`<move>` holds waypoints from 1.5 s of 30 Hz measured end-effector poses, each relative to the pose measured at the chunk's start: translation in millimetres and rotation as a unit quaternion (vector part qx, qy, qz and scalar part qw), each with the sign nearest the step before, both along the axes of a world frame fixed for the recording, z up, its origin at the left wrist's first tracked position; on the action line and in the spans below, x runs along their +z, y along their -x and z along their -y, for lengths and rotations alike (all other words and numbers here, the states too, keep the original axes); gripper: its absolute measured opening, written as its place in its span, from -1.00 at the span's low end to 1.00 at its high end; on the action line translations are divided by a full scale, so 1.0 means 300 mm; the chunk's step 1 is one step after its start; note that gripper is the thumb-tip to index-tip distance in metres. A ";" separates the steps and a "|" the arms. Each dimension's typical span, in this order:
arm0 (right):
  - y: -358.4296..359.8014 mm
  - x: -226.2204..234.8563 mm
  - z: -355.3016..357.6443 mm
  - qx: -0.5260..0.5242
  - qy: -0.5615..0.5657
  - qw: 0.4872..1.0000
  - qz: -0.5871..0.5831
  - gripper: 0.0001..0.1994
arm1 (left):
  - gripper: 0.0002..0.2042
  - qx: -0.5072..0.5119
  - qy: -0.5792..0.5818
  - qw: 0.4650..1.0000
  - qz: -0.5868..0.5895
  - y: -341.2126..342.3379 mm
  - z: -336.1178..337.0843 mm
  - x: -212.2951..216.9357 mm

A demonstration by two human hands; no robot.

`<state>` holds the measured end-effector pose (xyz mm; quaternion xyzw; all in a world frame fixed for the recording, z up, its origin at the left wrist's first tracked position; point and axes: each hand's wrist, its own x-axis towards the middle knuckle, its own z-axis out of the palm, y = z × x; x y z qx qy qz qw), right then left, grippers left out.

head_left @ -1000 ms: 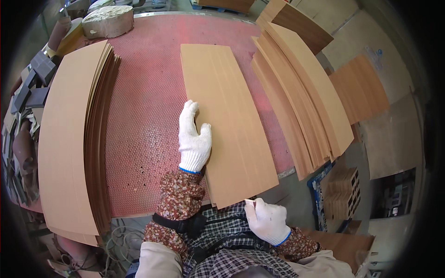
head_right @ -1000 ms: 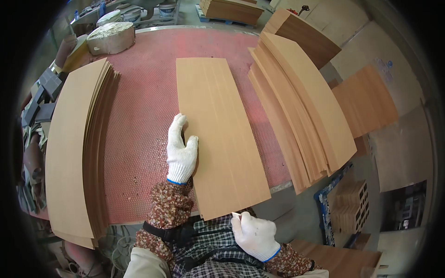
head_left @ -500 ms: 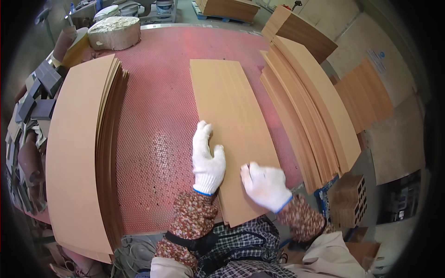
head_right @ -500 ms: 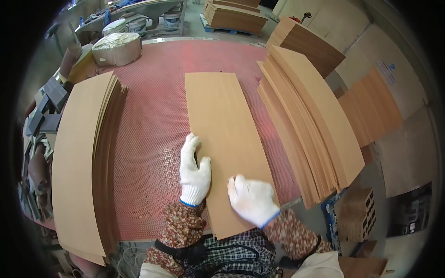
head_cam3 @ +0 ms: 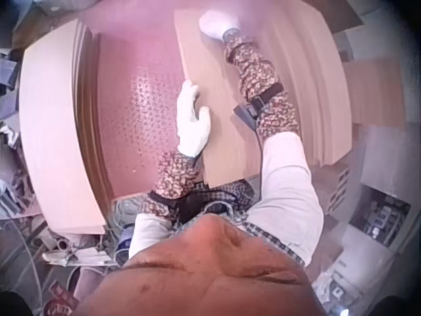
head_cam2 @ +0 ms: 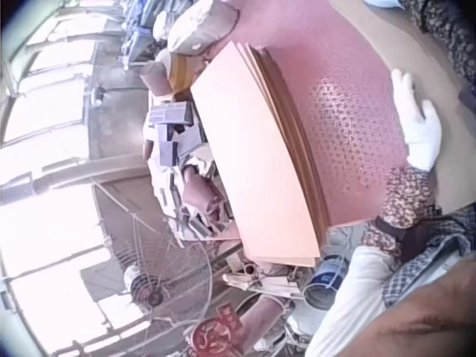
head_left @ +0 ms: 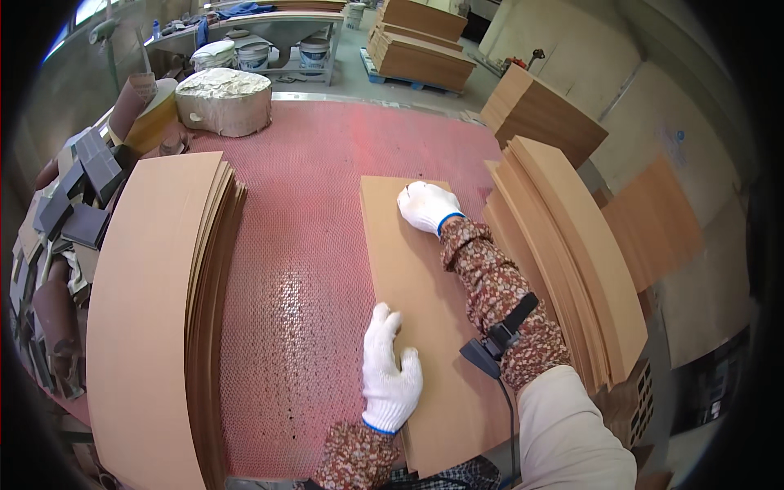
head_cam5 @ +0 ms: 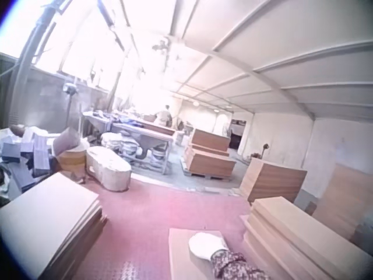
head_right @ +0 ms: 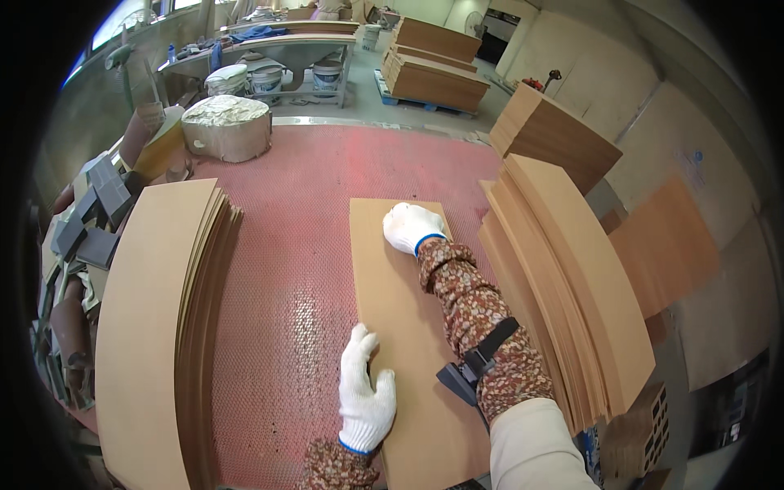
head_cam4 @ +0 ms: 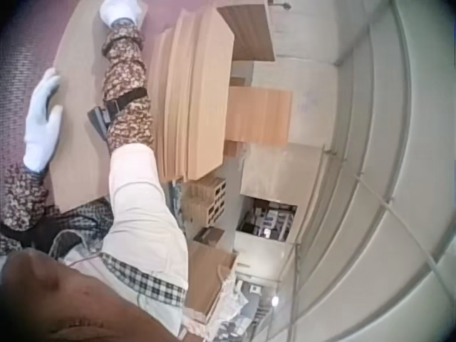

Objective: Polishing the edges and surfaces of wooden furniture panels using a polishing block.

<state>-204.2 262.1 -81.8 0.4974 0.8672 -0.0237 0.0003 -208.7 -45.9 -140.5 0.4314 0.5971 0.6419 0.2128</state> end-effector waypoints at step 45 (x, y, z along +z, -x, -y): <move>-0.716 0.067 1.500 0.028 -0.014 0.990 -0.141 -0.73 | -0.34 -0.029 -0.076 0.996 0.020 0.014 -0.040 -0.103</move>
